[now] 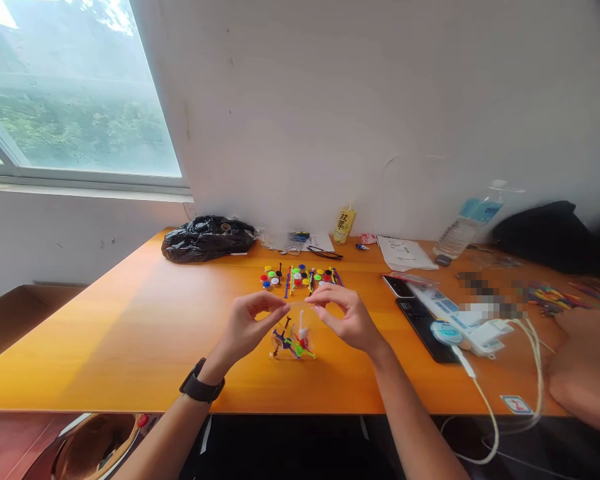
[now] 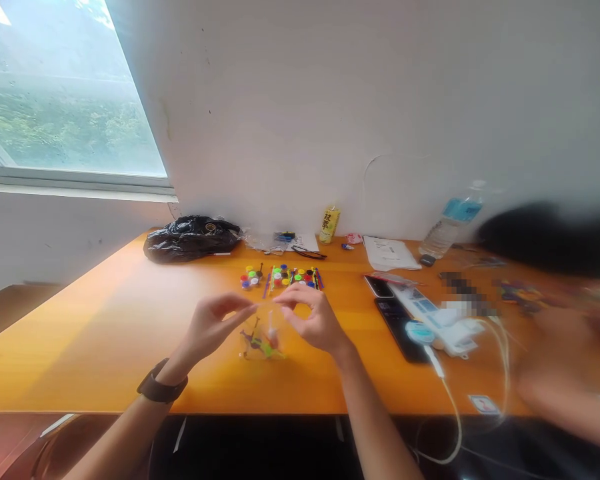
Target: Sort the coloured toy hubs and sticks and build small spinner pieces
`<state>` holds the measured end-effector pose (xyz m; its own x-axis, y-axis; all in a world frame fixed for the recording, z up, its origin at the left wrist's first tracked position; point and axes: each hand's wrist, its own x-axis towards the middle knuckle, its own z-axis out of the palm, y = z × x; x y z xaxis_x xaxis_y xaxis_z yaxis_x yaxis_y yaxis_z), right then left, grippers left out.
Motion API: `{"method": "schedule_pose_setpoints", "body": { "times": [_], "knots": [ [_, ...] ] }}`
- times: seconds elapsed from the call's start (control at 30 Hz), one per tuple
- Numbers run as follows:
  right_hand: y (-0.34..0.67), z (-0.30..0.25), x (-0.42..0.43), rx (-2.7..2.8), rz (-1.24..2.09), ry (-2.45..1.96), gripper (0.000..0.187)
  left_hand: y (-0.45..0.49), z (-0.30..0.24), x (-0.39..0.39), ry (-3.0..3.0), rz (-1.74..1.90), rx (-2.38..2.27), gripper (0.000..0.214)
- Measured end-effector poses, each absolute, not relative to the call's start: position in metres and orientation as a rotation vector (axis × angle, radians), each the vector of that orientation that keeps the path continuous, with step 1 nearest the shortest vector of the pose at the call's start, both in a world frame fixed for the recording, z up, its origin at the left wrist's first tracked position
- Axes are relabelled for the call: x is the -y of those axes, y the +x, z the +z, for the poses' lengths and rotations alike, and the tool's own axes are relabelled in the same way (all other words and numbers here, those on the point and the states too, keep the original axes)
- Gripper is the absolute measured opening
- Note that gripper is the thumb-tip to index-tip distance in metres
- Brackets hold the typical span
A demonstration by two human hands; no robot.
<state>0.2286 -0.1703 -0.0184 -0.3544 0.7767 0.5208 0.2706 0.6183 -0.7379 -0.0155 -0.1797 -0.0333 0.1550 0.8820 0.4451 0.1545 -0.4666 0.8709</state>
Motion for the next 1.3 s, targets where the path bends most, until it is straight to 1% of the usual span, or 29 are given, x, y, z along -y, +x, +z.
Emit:
{"method": "schedule_pose_setpoints", "body": {
  "times": [0.07, 0.17, 0.27, 0.37, 0.43, 0.6, 0.77, 0.87, 1.0, 1.07, 1.17, 1.2, 1.27, 1.3],
  "knots": [
    [0.226, -0.015, 0.174, 1.907, 0.712, -0.867, 0.016, -0.014, -0.036, 0.179, 1.721, 1.355, -0.973, 0.026],
    [0.219, -0.014, 0.178, 1.892, 0.749, -0.967, 0.023, -0.014, -0.036, 0.179, 1.716, 1.323, -0.947, 0.023],
    [0.212, -0.014, 0.18, 1.921, 0.756, -1.031, 0.02, -0.016, -0.035, 0.18, 1.721, 1.303, -0.921, 0.021],
    [0.21, -0.014, 0.182, 1.955, 0.784, -1.031, 0.023, -0.021, -0.032, 0.179, 1.763, 1.256, -0.926, 0.022],
    [0.214, -0.014, 0.182, 1.959, 0.804, -1.022, 0.022, -0.028, -0.03, 0.178, 1.856, 1.188, -0.962, 0.02],
    [0.229, -0.021, 0.172, 1.898, 0.894, -0.917, 0.02, -0.044, -0.025, 0.173, 1.981, 1.086, -1.009, 0.02],
    [0.235, -0.027, 0.166, 1.805, 1.022, -0.691, 0.018, -0.048, -0.02, 0.176, 1.866, 1.099, -0.823, 0.021],
    [0.231, -0.023, 0.171, 1.784, 0.943, -0.68, 0.019, -0.044, -0.018, 0.18, 1.755, 1.192, -0.799, 0.025],
    [0.225, -0.01, 0.185, 1.903, 0.674, -0.731, 0.02, -0.038, -0.016, 0.183, 1.718, 1.25, -0.897, 0.029],
    [0.223, -0.004, 0.192, 1.938, 0.591, -0.728, 0.02, -0.036, -0.014, 0.184, 1.696, 1.25, -0.908, 0.028],
    [0.221, 0.005, 0.201, 1.915, 0.592, -0.808, 0.013, -0.037, -0.012, 0.185, 1.719, 1.228, -0.909, 0.022],
    [0.22, 0.007, 0.204, 1.92, 0.616, -0.85, 0.015, -0.037, -0.012, 0.186, 1.769, 1.214, -0.92, 0.022],
    [0.217, 0.01, 0.207, 1.972, 0.664, -0.933, 0.028, -0.036, -0.011, 0.189, 1.922, 1.171, -0.942, 0.02],
    [0.215, 0.011, 0.209, 2.022, 0.679, -0.961, 0.028, -0.035, -0.01, 0.191, 2.006, 1.145, -0.941, 0.017]
  ]
}}
